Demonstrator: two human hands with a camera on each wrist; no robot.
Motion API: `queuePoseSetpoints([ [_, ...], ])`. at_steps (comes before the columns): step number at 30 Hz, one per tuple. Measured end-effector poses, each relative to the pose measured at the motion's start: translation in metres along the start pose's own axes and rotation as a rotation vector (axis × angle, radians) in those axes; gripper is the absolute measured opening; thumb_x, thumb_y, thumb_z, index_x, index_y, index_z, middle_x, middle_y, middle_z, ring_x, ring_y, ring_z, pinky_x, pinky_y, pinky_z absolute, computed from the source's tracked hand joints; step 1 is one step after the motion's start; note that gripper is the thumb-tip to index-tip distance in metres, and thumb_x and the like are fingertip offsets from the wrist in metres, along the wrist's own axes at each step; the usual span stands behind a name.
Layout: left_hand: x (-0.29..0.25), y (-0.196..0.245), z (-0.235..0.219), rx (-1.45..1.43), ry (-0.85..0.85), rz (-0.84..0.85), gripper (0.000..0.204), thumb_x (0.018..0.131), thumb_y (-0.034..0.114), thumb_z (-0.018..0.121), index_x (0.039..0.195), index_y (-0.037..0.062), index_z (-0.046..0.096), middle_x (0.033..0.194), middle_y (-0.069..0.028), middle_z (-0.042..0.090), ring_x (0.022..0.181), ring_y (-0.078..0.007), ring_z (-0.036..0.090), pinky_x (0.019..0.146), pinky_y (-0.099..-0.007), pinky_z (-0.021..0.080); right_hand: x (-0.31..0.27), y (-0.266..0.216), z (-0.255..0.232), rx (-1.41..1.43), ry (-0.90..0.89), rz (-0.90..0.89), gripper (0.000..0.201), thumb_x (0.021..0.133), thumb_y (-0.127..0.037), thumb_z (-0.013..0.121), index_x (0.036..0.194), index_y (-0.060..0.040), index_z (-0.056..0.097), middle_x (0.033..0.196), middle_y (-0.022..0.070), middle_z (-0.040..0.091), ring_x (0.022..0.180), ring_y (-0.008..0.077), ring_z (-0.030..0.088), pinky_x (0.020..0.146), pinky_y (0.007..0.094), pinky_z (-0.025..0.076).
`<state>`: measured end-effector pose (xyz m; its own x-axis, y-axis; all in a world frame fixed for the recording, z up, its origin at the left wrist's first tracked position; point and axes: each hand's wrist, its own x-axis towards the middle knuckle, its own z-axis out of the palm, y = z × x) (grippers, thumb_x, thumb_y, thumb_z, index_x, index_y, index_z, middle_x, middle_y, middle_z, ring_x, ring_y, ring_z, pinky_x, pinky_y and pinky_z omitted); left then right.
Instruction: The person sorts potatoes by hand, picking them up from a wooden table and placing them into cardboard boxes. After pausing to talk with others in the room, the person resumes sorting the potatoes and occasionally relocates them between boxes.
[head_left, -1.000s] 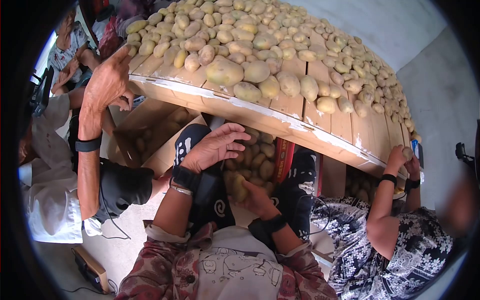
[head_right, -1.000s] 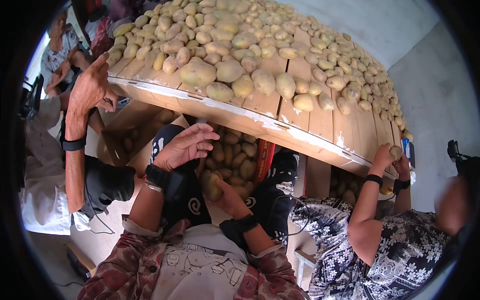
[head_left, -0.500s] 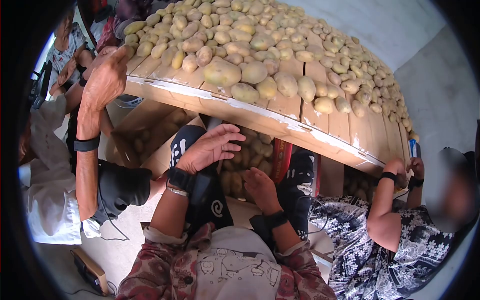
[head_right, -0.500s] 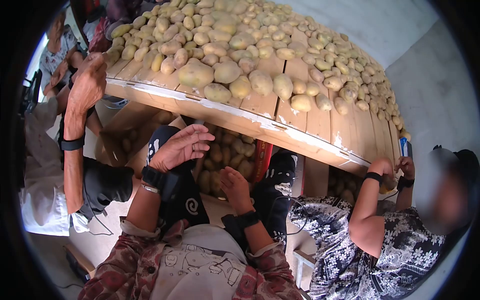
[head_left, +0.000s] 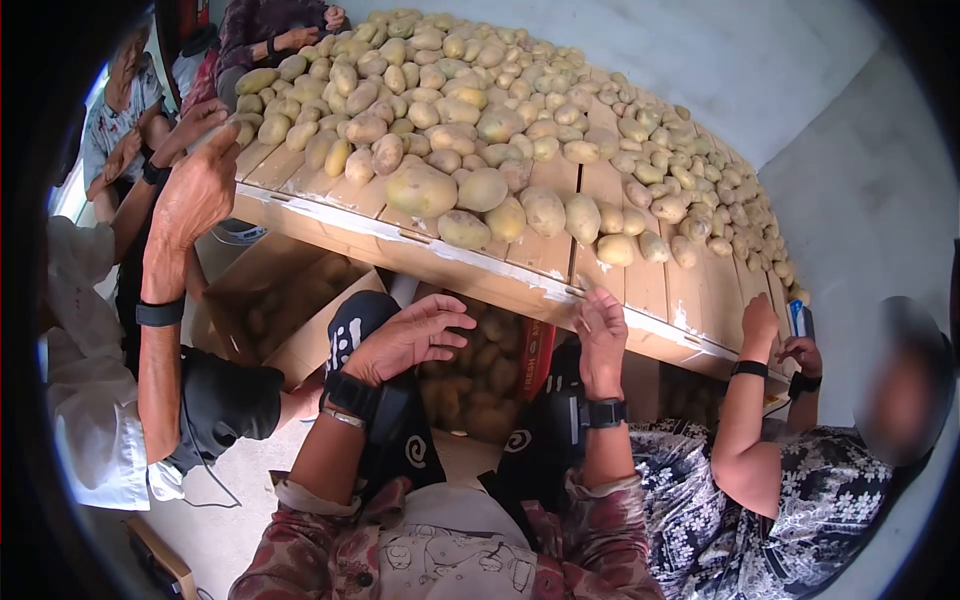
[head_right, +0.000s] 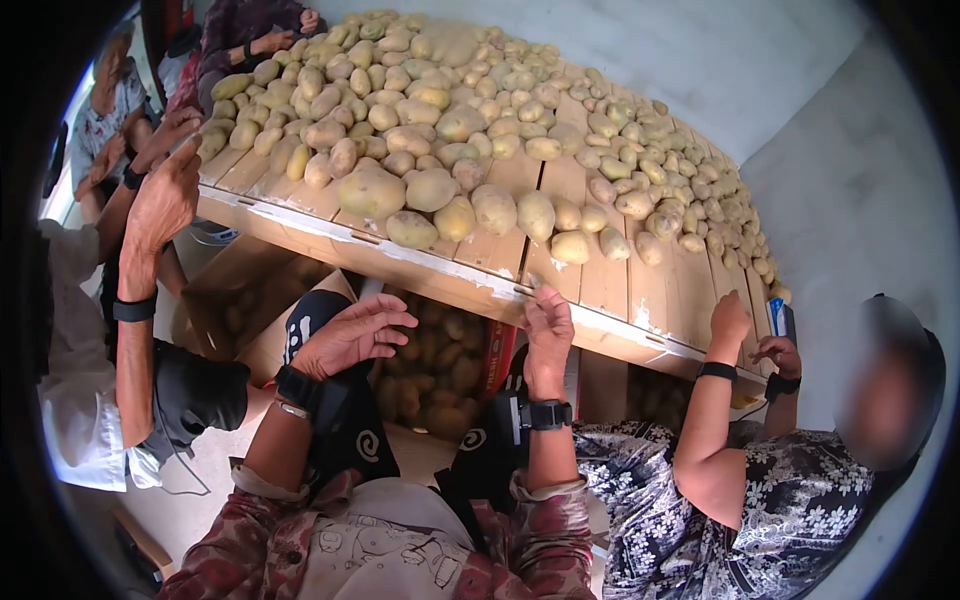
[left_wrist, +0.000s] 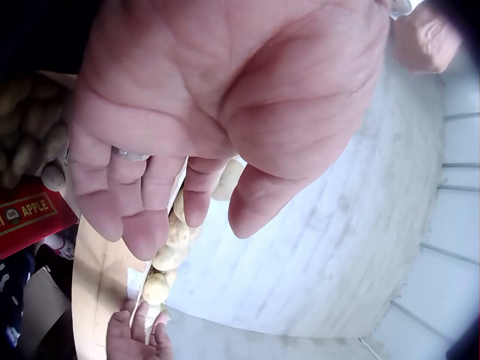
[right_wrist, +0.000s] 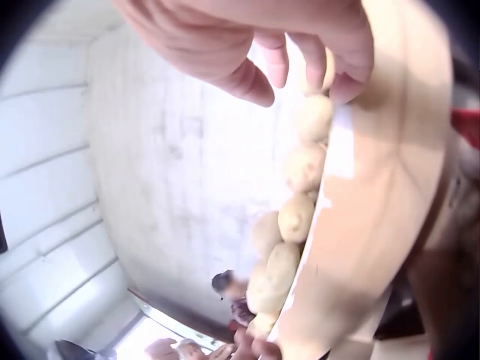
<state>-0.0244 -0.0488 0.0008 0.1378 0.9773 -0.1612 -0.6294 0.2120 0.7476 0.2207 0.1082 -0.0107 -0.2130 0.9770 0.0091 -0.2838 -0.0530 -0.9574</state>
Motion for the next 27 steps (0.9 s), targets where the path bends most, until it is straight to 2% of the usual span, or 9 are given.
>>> queuePoseSetpoints([
  [6,0.001,0.003,0.004,-0.008,-0.008,-0.042,0.027,0.09,0.024,0.055,0.114,0.0124,0.048,0.115,-0.0047,0.056,0.096,-0.0134,0.058,0.081,-0.0269,0.047,0.087,-0.035,-0.012,-0.516,0.164,-0.356,0.043,0.077,-0.003,0.062,0.118,0.0006,0.049,0.102,0.0095,0.057,0.078,0.0123,0.054,0.071,0.0238,0.045],
  [9,-0.001,0.002,0.005,0.0,-0.013,-0.045,0.028,0.091,0.025,0.055,0.115,0.0126,0.048,0.115,-0.0043,0.056,0.097,-0.0134,0.058,0.082,-0.0272,0.046,0.126,-0.021,-0.032,-0.5,0.248,-0.192,0.054,0.079,-0.014,0.061,0.126,0.0051,0.042,0.109,0.0165,0.057,0.093,0.0237,0.057,0.079,0.0324,0.045],
  [12,-0.002,0.004,0.005,0.006,-0.007,-0.037,0.027,0.091,0.025,0.054,0.114,0.0128,0.049,0.115,-0.004,0.056,0.098,-0.0135,0.057,0.083,-0.0271,0.046,0.165,0.003,-0.048,-0.531,0.288,-0.058,0.041,0.084,-0.017,0.056,0.118,0.0052,0.048,0.102,0.0111,0.059,0.085,0.0187,0.057,0.067,0.0292,0.045],
  [14,-0.002,0.003,0.005,0.014,-0.014,-0.038,0.027,0.091,0.025,0.054,0.114,0.0129,0.048,0.115,-0.0039,0.056,0.099,-0.0135,0.057,0.083,-0.027,0.046,0.162,-0.005,-0.047,-0.89,0.297,-0.106,0.04,0.083,-0.02,0.056,0.114,0.0045,0.052,0.093,0.0107,0.062,0.084,0.0197,0.058,0.068,0.0299,0.047],
  [16,-0.001,0.003,0.003,0.009,-0.006,-0.049,0.027,0.091,0.025,0.054,0.115,0.013,0.048,0.115,-0.0038,0.056,0.098,-0.0133,0.057,0.083,-0.0272,0.046,0.182,0.01,-0.07,-1.608,-0.054,-0.316,0.054,0.081,-0.034,0.056,0.115,0.0071,0.051,0.105,0.027,0.058,0.092,0.0373,0.058,0.08,0.036,0.046],
  [17,-0.001,0.005,0.003,0.012,-0.004,-0.05,0.027,0.091,0.025,0.054,0.115,0.013,0.048,0.115,-0.0038,0.056,0.098,-0.0133,0.057,0.083,-0.0272,0.046,0.186,0.012,-0.071,-1.605,-0.055,-0.315,0.054,0.081,-0.034,0.056,0.115,0.0071,0.051,0.105,0.027,0.058,0.092,0.0373,0.058,0.08,0.036,0.046],
  [19,-0.001,0.004,0.007,0.034,0.009,-0.061,0.026,0.093,0.021,0.05,0.117,0.0104,0.046,0.118,-0.0074,0.055,0.097,-0.0147,0.059,0.082,-0.028,0.047,0.167,-0.003,-0.052,-0.794,0.033,-0.014,0.052,0.075,-0.033,0.064,0.109,0.0052,0.053,0.099,0.0208,0.06,0.089,0.0313,0.059,0.078,0.0344,0.047],
  [23,0.002,-0.001,0.005,0.022,-0.023,-0.05,0.027,0.093,0.02,0.05,0.118,0.0105,0.046,0.118,-0.0074,0.055,0.099,-0.0147,0.058,0.082,-0.0275,0.047,0.132,-0.007,-0.044,-0.627,0.0,-0.107,0.051,0.064,-0.016,0.075,0.105,-0.0009,0.05,0.094,0.0086,0.058,0.083,0.0159,0.055,0.074,0.0282,0.047],
  [27,0.004,-0.004,0.006,0.054,-0.02,-0.052,0.028,0.093,0.019,0.049,0.119,0.0102,0.045,0.119,-0.0075,0.054,0.099,-0.0149,0.058,0.083,-0.0283,0.047,0.073,-0.016,-0.032,-0.81,-0.019,-0.26,0.054,0.067,-0.013,0.075,0.112,-0.0054,0.047,0.093,0.0075,0.058,0.084,0.0142,0.055,0.075,0.0254,0.046],
])
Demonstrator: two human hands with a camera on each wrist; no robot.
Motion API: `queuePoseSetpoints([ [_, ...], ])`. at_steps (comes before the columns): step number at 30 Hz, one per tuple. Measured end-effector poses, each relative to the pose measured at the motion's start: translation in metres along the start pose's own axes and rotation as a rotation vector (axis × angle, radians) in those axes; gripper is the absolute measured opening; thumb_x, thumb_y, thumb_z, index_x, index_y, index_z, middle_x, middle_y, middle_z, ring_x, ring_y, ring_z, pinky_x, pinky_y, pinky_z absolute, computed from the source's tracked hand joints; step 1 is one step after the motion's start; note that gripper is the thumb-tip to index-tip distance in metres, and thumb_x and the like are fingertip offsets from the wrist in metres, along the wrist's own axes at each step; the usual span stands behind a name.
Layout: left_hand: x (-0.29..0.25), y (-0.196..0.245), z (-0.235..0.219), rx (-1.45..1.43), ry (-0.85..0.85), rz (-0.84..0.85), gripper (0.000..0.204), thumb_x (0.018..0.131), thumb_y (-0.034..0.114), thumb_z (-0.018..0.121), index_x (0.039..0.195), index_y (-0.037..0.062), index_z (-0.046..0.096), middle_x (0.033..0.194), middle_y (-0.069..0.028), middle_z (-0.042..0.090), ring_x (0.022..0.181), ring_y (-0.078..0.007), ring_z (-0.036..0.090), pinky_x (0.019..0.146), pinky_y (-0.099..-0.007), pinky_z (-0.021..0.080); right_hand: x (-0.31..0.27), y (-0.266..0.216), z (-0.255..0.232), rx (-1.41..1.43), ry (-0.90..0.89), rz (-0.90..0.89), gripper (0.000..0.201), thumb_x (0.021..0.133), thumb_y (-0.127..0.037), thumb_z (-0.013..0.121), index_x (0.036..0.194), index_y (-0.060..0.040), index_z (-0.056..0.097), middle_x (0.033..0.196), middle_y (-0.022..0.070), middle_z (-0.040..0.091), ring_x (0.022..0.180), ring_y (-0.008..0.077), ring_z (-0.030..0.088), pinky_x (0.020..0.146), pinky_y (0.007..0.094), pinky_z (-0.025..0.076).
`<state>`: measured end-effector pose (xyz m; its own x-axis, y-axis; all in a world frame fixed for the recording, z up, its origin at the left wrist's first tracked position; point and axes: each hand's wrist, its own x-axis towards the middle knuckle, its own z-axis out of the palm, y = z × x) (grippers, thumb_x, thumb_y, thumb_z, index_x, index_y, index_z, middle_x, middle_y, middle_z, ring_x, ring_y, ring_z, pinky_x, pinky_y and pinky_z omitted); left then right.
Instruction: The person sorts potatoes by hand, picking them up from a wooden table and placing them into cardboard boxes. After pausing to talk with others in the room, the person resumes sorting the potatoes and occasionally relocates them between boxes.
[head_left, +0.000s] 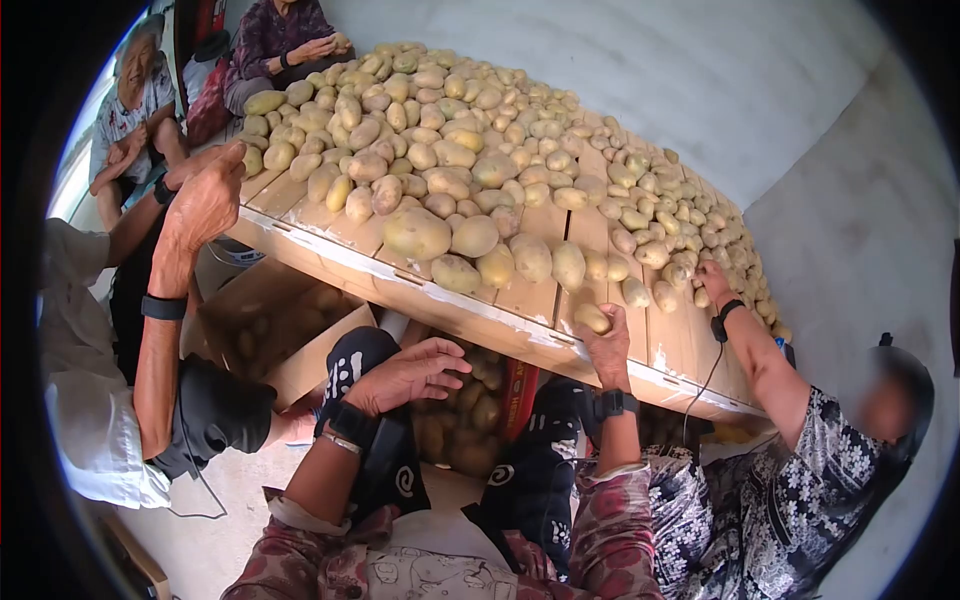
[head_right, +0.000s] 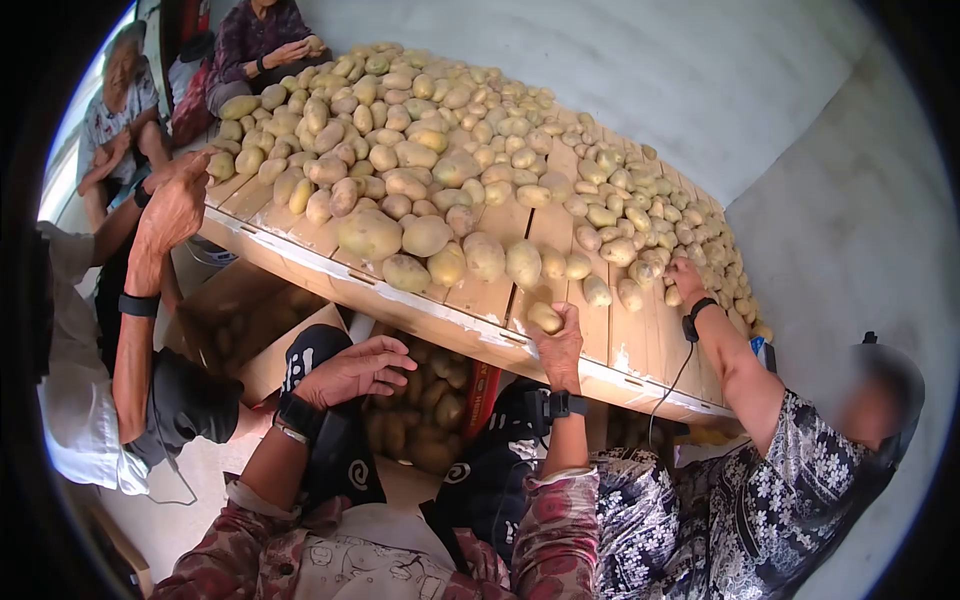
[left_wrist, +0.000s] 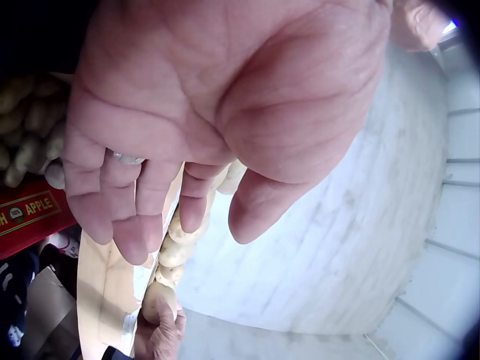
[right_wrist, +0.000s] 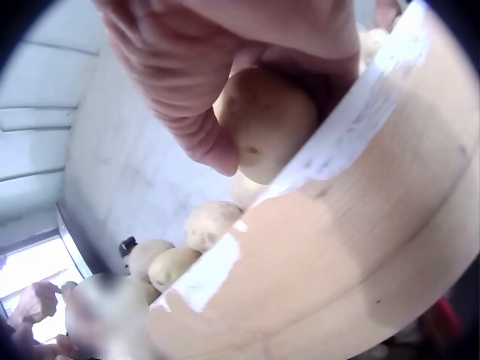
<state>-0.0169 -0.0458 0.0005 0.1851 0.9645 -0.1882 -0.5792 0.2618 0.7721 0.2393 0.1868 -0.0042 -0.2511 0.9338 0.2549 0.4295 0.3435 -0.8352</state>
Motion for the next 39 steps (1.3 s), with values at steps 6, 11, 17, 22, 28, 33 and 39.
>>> queuePoseSetpoints([
  [6,0.005,-0.003,0.001,0.011,-0.025,-0.012,0.033,0.093,0.021,0.049,0.123,0.0092,0.043,0.119,-0.0086,0.054,0.099,-0.0168,0.058,0.084,-0.0307,0.047,-0.07,-0.071,0.012,1.117,-0.259,0.356,0.032,0.089,-0.023,0.053,0.117,-0.009,0.047,0.098,0.0105,0.059,0.081,0.0214,0.06,0.068,0.0312,0.052],
  [11,0.012,-0.011,0.006,-0.006,-0.092,-0.05,0.038,0.094,0.025,0.048,0.126,0.0079,0.039,0.118,-0.0101,0.055,0.103,-0.0208,0.058,0.085,-0.033,0.048,-0.111,-0.079,0.058,1.666,-0.341,0.599,0.04,0.094,-0.036,0.041,0.126,-0.012,0.045,0.12,0.011,0.053,0.102,0.0295,0.055,0.082,0.0404,0.048],
  [17,0.02,-0.02,0.011,-0.084,-0.145,-0.077,0.04,0.094,0.026,0.046,0.129,0.0067,0.037,0.118,-0.0117,0.054,0.104,-0.0228,0.057,0.089,-0.0345,0.047,-0.123,-0.08,0.063,1.524,-0.293,0.582,0.05,0.095,-0.043,0.031,0.129,-0.0074,0.042,0.129,0.0123,0.047,0.118,0.0276,0.045,0.097,0.0427,0.036],
  [22,0.022,-0.025,0.016,0.003,-0.091,-0.017,0.044,0.094,0.027,0.048,0.131,0.0081,0.037,0.114,-0.0104,0.055,0.099,-0.0206,0.059,0.085,-0.0325,0.049,-0.129,-0.074,0.068,1.55,-0.404,0.429,0.054,0.096,-0.042,0.03,0.126,0.0013,0.042,0.136,0.0172,0.039,0.126,0.0287,0.036,0.107,0.0413,0.024],
  [28,0.019,-0.022,0.009,-0.042,-0.031,-0.043,0.044,0.095,0.032,0.043,0.133,0.0096,0.037,0.109,-0.0077,0.056,0.088,-0.016,0.059,0.078,-0.0284,0.049,-0.136,-0.086,0.068,1.452,-0.334,0.496,0.053,0.095,-0.044,0.031,0.127,-0.0027,0.042,0.137,0.0125,0.039,0.126,0.0226,0.037,0.103,0.0367,0.027],
  [33,0.016,-0.017,0.014,-0.096,0.08,-0.019,0.044,0.096,0.037,0.038,0.131,0.0112,0.038,0.098,-0.0014,0.056,0.072,-0.0114,0.052,0.066,-0.0237,0.045,-0.138,-0.09,0.068,1.323,-0.328,0.554,0.053,0.095,-0.045,0.032,0.127,-0.0049,0.042,0.136,0.0097,0.042,0.124,0.0197,0.039,0.1,0.0378,0.028],
  [39,0.015,-0.015,0.011,-0.155,-0.021,-0.061,0.041,0.096,0.038,0.038,0.128,0.0124,0.041,0.094,0.0009,0.054,0.067,-0.009,0.046,0.058,-0.0216,0.037,-0.138,-0.086,0.066,1.342,-0.352,0.569,0.048,0.095,-0.044,0.034,0.124,-0.007,0.045,0.13,0.0069,0.048,0.119,0.0178,0.043,0.096,0.0357,0.032],
])
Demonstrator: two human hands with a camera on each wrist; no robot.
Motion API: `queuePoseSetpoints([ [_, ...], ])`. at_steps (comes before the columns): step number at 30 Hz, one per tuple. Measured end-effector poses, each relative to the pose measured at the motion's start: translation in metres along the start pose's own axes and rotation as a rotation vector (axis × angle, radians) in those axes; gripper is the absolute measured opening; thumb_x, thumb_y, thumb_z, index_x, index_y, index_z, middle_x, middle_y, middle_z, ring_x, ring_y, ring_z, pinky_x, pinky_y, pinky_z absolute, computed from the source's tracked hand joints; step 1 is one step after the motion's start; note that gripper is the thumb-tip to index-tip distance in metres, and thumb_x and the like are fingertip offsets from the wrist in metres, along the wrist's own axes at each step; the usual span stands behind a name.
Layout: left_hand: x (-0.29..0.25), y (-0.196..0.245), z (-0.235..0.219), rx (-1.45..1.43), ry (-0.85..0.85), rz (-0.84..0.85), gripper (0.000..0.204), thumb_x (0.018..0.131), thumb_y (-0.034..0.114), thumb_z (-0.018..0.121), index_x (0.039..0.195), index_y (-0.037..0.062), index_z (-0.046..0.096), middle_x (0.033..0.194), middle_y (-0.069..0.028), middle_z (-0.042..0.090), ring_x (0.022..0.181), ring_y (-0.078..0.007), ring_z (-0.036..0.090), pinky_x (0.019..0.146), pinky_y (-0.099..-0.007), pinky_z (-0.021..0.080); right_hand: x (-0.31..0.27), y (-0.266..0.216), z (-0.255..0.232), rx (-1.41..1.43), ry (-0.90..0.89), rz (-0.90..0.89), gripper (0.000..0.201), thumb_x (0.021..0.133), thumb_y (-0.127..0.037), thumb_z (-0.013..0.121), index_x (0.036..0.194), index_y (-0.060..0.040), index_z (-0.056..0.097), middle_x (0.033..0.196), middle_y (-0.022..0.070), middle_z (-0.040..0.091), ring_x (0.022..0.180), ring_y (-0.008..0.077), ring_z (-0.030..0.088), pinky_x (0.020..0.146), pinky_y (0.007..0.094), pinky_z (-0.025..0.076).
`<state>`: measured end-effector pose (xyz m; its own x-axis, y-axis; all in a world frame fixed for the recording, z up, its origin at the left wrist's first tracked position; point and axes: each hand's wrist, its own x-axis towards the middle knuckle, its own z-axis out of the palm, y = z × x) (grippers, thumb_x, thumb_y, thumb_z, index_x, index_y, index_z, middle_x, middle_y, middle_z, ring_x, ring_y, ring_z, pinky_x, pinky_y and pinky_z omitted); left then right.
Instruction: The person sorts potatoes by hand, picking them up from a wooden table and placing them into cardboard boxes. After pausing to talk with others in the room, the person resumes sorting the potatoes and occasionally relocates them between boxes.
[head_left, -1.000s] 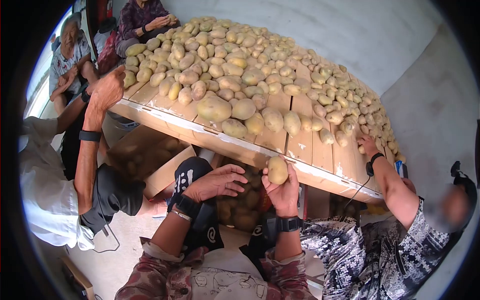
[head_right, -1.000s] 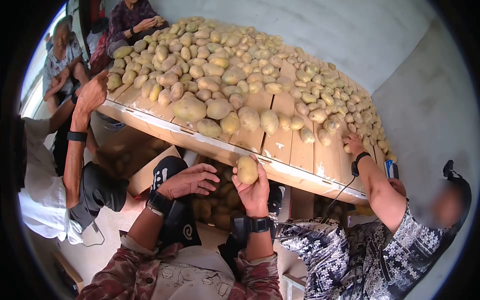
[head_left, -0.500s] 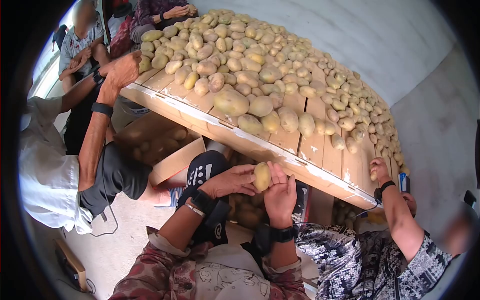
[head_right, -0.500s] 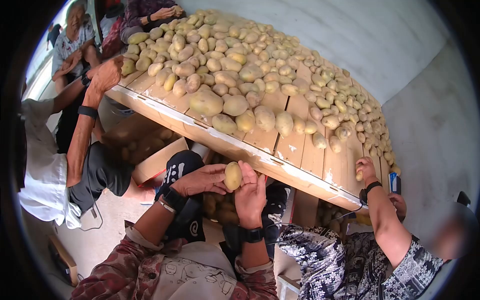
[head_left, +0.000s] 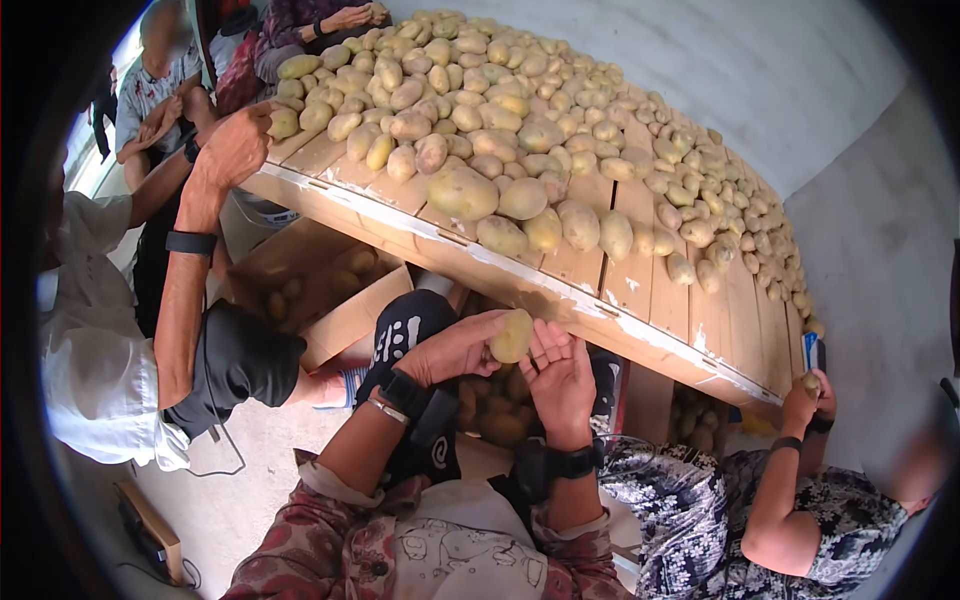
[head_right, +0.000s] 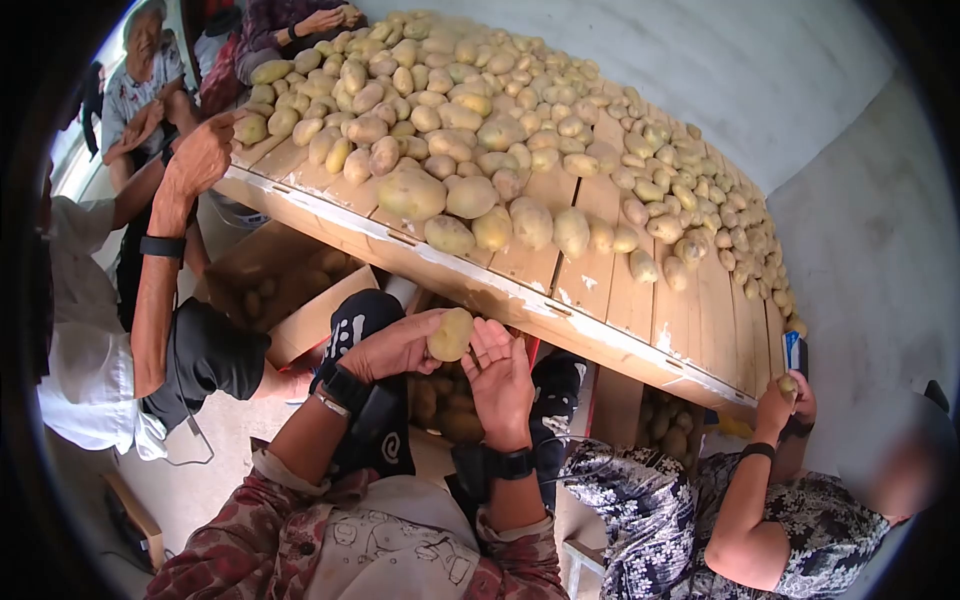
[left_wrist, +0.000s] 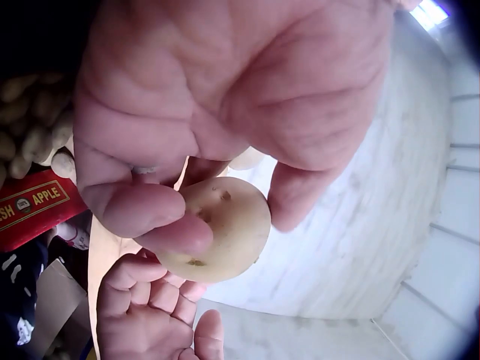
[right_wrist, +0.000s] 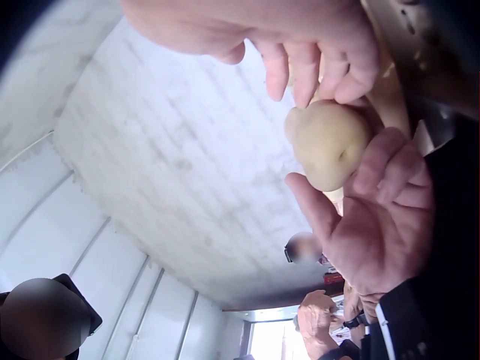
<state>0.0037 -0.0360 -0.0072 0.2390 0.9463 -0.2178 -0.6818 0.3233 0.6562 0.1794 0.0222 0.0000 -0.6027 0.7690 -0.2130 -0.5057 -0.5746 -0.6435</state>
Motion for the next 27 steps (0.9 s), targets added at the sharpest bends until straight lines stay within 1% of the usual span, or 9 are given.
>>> queuePoseSetpoints([
  [2,-0.004,0.002,0.004,0.224,-0.001,0.078,0.041,0.093,0.037,0.044,0.126,0.0124,0.041,0.094,0.0,0.054,0.067,-0.0095,0.047,0.058,-0.0219,0.038,0.0,0.0,0.001,0.018,-0.024,-0.006,0.047,0.095,-0.043,0.035,0.123,-0.0073,0.046,0.128,0.0067,0.049,0.118,0.0178,0.044,0.095,0.0351,0.032],
  [3,-0.002,0.0,0.004,0.224,-0.003,0.078,0.041,0.093,0.037,0.044,0.126,0.0124,0.041,0.094,0.0,0.054,0.067,-0.0095,0.047,0.058,-0.0219,0.038,-0.001,-0.002,0.0,0.004,-0.012,-0.006,0.045,0.095,-0.042,0.035,0.122,-0.0074,0.047,0.126,0.0064,0.051,0.116,0.0179,0.046,0.094,0.0343,0.034],
  [8,-0.001,0.002,0.005,-0.069,0.008,0.081,0.037,0.09,0.034,0.047,0.119,0.0131,0.041,0.098,-0.0027,0.054,0.071,-0.0152,0.052,0.063,-0.0269,0.044,-0.001,0.001,-0.005,0.036,-0.026,0.011,0.038,0.095,-0.036,0.041,0.12,-0.0069,0.048,0.12,0.0063,0.054,0.107,0.0185,0.052,0.088,0.0316,0.04],
  [10,0.0,-0.001,-0.002,-0.062,-0.052,0.061,0.035,0.09,0.035,0.046,0.118,0.0132,0.042,0.1,-0.0037,0.054,0.073,-0.0163,0.053,0.063,-0.0275,0.044,0.001,0.007,-0.005,-0.05,0.078,-0.045,0.034,0.094,-0.028,0.047,0.119,-0.0059,0.048,0.116,0.0066,0.055,0.103,0.0184,0.054,0.086,0.0315,0.043],
  [12,0.0,-0.001,-0.004,-0.054,-0.108,0.044,0.034,0.091,0.035,0.044,0.116,0.0133,0.042,0.101,-0.0048,0.054,0.075,-0.0173,0.054,0.064,-0.028,0.044,0.007,0.011,-0.013,-0.007,0.002,-0.022,0.033,0.093,-0.025,0.049,0.119,-0.0052,0.048,0.116,0.0068,0.056,0.103,0.0186,0.055,0.087,0.0325,0.044],
  [13,0.001,-0.001,-0.002,-0.075,-0.115,0.057,0.036,0.09,0.036,0.044,0.117,0.0123,0.042,0.101,-0.005,0.054,0.075,-0.0174,0.054,0.063,-0.0287,0.043,0.008,0.012,-0.014,0.034,-0.071,0.002,0.032,0.093,-0.021,0.05,0.12,-0.0046,0.047,0.115,0.0071,0.056,0.104,0.0187,0.055,0.089,0.0335,0.044],
  [17,0.002,-0.003,-0.006,-0.047,-0.188,0.058,0.04,0.091,0.038,0.042,0.121,0.0108,0.041,0.102,-0.0056,0.054,0.075,-0.0179,0.053,0.064,-0.0291,0.044,0.003,0.011,0.001,-0.084,-0.046,0.011,0.037,0.092,-0.024,0.051,0.122,-0.0046,0.046,0.114,0.0089,0.056,0.102,0.0205,0.055,0.086,0.0367,0.045],
  [21,0.001,0.0,-0.003,-0.013,-0.143,0.066,0.043,0.091,0.037,0.043,0.125,0.0103,0.039,0.104,-0.0059,0.054,0.077,-0.0179,0.054,0.067,-0.0282,0.045,0.002,0.009,0.002,-0.084,-0.057,0.021,0.038,0.092,-0.022,0.05,0.125,-0.0039,0.043,0.115,0.0095,0.055,0.103,0.0223,0.056,0.083,0.0371,0.048],
  [27,0.001,0.0,-0.003,0.039,-0.158,0.097,0.052,0.09,0.032,0.048,0.132,0.0062,0.034,0.114,-0.0095,0.053,0.093,-0.0204,0.058,0.078,-0.0304,0.048,0.002,0.009,-0.005,-0.063,-0.055,0.047,0.039,0.093,-0.023,0.049,0.127,-0.0052,0.041,0.118,0.0094,0.054,0.104,0.0222,0.056,0.084,0.0356,0.048],
])
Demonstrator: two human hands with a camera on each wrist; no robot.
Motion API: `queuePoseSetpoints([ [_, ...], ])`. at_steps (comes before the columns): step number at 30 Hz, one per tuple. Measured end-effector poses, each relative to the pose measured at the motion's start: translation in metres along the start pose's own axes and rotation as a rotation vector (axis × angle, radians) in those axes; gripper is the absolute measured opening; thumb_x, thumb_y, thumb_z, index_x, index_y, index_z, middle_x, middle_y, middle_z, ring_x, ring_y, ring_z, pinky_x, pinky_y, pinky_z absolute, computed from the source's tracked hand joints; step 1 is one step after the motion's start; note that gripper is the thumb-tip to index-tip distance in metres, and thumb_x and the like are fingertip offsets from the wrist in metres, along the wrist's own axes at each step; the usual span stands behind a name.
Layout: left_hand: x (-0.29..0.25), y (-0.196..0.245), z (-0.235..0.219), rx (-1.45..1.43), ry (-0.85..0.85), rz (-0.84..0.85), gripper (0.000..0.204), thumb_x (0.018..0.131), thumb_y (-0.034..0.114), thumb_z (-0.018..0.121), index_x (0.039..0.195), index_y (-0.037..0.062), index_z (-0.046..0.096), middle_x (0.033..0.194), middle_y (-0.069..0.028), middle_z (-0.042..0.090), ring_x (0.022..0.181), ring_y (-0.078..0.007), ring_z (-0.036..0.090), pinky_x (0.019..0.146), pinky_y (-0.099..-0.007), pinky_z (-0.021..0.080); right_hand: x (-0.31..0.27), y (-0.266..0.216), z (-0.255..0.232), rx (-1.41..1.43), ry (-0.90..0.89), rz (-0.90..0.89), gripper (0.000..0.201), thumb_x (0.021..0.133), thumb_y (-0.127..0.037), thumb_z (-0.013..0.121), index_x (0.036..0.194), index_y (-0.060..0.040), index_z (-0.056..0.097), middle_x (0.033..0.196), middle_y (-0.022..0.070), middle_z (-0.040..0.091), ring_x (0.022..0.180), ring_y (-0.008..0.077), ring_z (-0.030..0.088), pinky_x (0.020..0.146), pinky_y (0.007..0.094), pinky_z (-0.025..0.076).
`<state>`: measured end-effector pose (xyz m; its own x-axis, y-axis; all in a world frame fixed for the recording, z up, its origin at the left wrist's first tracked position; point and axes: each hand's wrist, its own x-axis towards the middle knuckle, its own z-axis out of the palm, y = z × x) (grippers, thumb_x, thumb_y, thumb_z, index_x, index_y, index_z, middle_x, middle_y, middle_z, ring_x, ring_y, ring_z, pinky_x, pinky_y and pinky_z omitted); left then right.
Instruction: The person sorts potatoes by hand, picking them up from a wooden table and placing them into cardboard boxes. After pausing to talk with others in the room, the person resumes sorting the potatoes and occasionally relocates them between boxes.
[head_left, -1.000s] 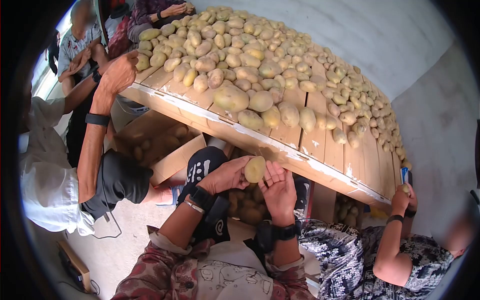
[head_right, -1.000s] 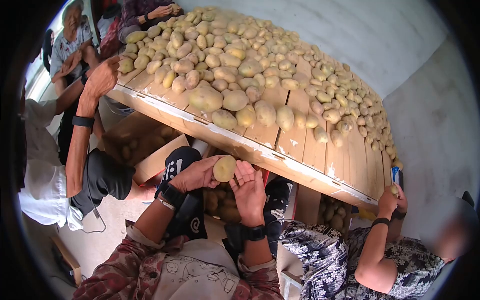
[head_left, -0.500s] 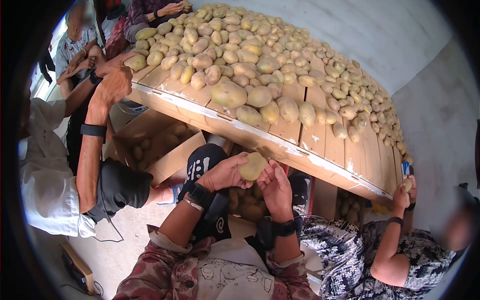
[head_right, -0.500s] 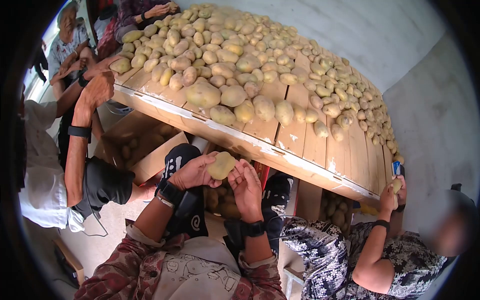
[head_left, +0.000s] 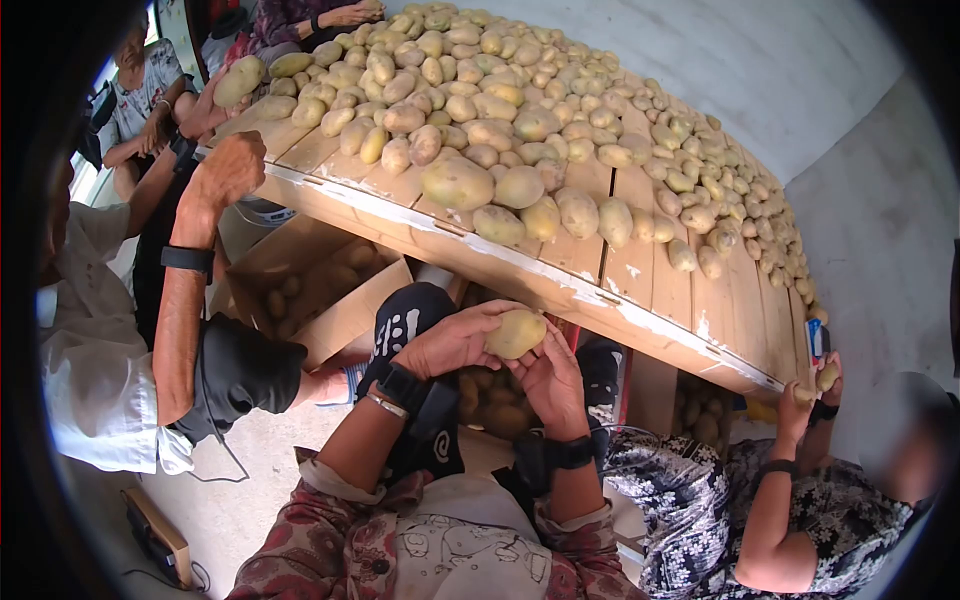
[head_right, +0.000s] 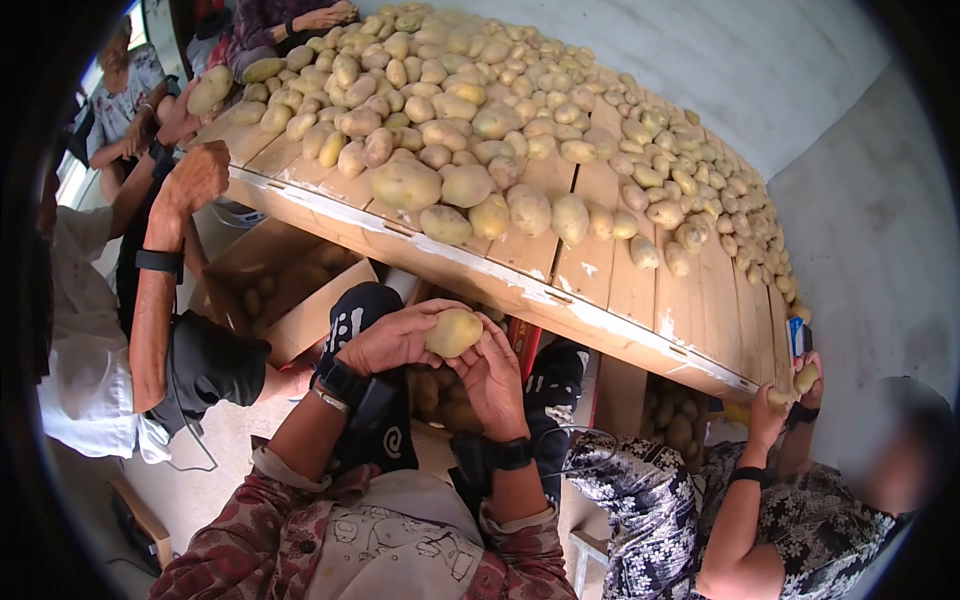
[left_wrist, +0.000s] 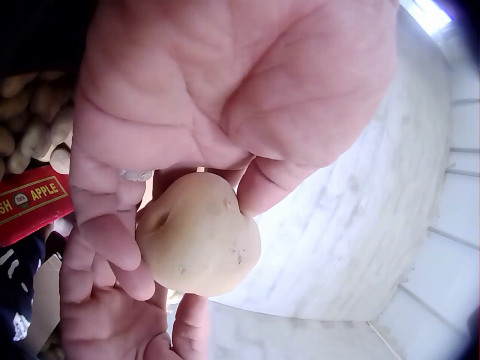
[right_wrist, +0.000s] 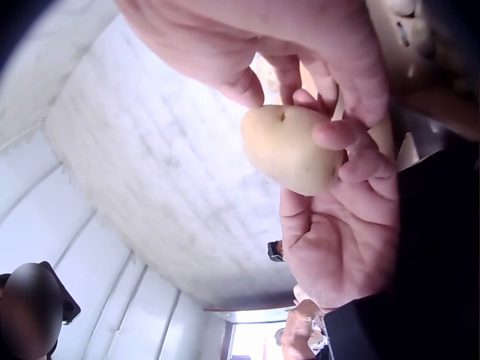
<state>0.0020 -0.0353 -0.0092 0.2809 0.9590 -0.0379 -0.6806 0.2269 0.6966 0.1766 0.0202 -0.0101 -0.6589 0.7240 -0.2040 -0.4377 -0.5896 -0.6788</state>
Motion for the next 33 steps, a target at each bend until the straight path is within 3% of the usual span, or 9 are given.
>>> queuePoseSetpoints([
  [6,0.0,-0.001,0.003,0.019,-0.009,-0.03,0.046,0.087,0.022,0.052,0.129,0.0045,0.041,0.122,-0.0111,0.051,0.108,-0.0211,0.054,0.089,-0.0331,0.045,-0.001,0.005,-0.004,-0.017,0.044,0.009,0.039,0.094,-0.027,0.046,0.128,-0.0081,0.04,0.12,0.0089,0.052,0.106,0.0213,0.054,0.087,0.0367,0.046],
  [8,0.003,-0.003,0.007,0.272,0.068,0.226,0.037,0.084,0.006,0.054,0.121,0.0036,0.051,0.122,-0.0116,0.053,0.11,-0.0182,0.053,0.091,-0.0285,0.044,-0.001,0.007,-0.005,-0.016,0.05,0.006,0.039,0.094,-0.029,0.045,0.127,-0.0085,0.04,0.12,0.0087,0.052,0.106,0.022,0.053,0.087,0.0375,0.046],
  [11,0.002,-0.001,-0.001,0.232,0.049,0.233,0.038,0.08,-0.004,0.055,0.118,0.0028,0.054,0.127,-0.0135,0.051,0.116,-0.0179,0.05,0.098,-0.0283,0.038,-0.003,0.017,-0.007,0.2,-0.008,0.144,0.041,0.093,-0.034,0.046,0.124,-0.0078,0.043,0.118,0.0088,0.053,0.105,0.0251,0.054,0.087,0.0388,0.045],
  [15,-0.005,0.01,-0.008,-0.091,0.023,0.307,0.044,0.085,0.009,0.05,0.128,0.006,0.042,0.134,-0.0174,0.042,0.125,-0.0307,0.041,0.102,-0.0405,0.034,-0.007,0.06,-0.03,0.345,0.098,0.246,0.039,0.09,-0.035,0.052,0.118,-0.0075,0.049,0.112,0.0105,0.056,0.105,0.0267,0.054,0.085,0.0401,0.047],
  [19,-0.016,0.02,-0.009,-0.068,0.02,0.228,0.05,0.084,0.02,0.053,0.131,0.0096,0.039,0.135,-0.0173,0.041,0.123,-0.0317,0.041,0.101,-0.0421,0.035,-0.019,0.108,-0.052,-0.182,-0.027,0.256,0.03,0.089,-0.024,0.052,0.115,-0.0092,0.048,0.114,0.0105,0.051,0.105,0.0244,0.051,0.086,0.0462,0.045],
  [25,-0.03,0.027,-0.011,-0.035,0.08,0.269,0.059,0.082,0.032,0.055,0.133,0.0094,0.036,0.134,-0.0168,0.041,0.122,-0.0313,0.043,0.099,-0.0427,0.037,-0.017,0.117,-0.06,0.499,0.138,0.624,0.03,0.088,-0.021,0.054,0.115,-0.0104,0.048,0.109,0.0065,0.053,0.103,0.0207,0.052,0.084,0.0431,0.045],
  [27,-0.033,0.029,-0.013,-0.085,0.092,0.313,0.061,0.081,0.034,0.056,0.133,0.0091,0.035,0.134,-0.0167,0.042,0.121,-0.0312,0.044,0.099,-0.0427,0.037,-0.014,0.104,-0.057,-0.927,0.025,0.141,0.028,0.087,-0.018,0.055,0.113,-0.011,0.05,0.102,0.0036,0.056,0.1,0.0207,0.053,0.08,0.0405,0.044],
  [31,-0.034,0.029,-0.012,-0.056,0.084,0.314,0.065,0.08,0.037,0.057,0.134,0.0085,0.034,0.134,-0.0169,0.041,0.121,-0.0316,0.044,0.099,-0.0434,0.037,0.044,0.112,-0.086,-0.517,-0.133,-0.285,0.029,0.087,-0.016,0.056,0.115,-0.0086,0.051,0.102,0.0021,0.058,0.097,0.0198,0.054,0.077,0.0383,0.043],
  [33,-0.033,0.027,-0.014,-0.06,0.053,0.308,0.064,0.082,0.036,0.054,0.135,0.0087,0.032,0.136,-0.0171,0.039,0.123,-0.0313,0.042,0.1,-0.0432,0.035,0.029,0.083,-0.051,0.025,0.117,0.183,0.033,0.088,-0.017,0.053,0.118,-0.0046,0.05,0.11,0.0046,0.057,0.1,0.0196,0.054,0.081,0.0362,0.043],
])
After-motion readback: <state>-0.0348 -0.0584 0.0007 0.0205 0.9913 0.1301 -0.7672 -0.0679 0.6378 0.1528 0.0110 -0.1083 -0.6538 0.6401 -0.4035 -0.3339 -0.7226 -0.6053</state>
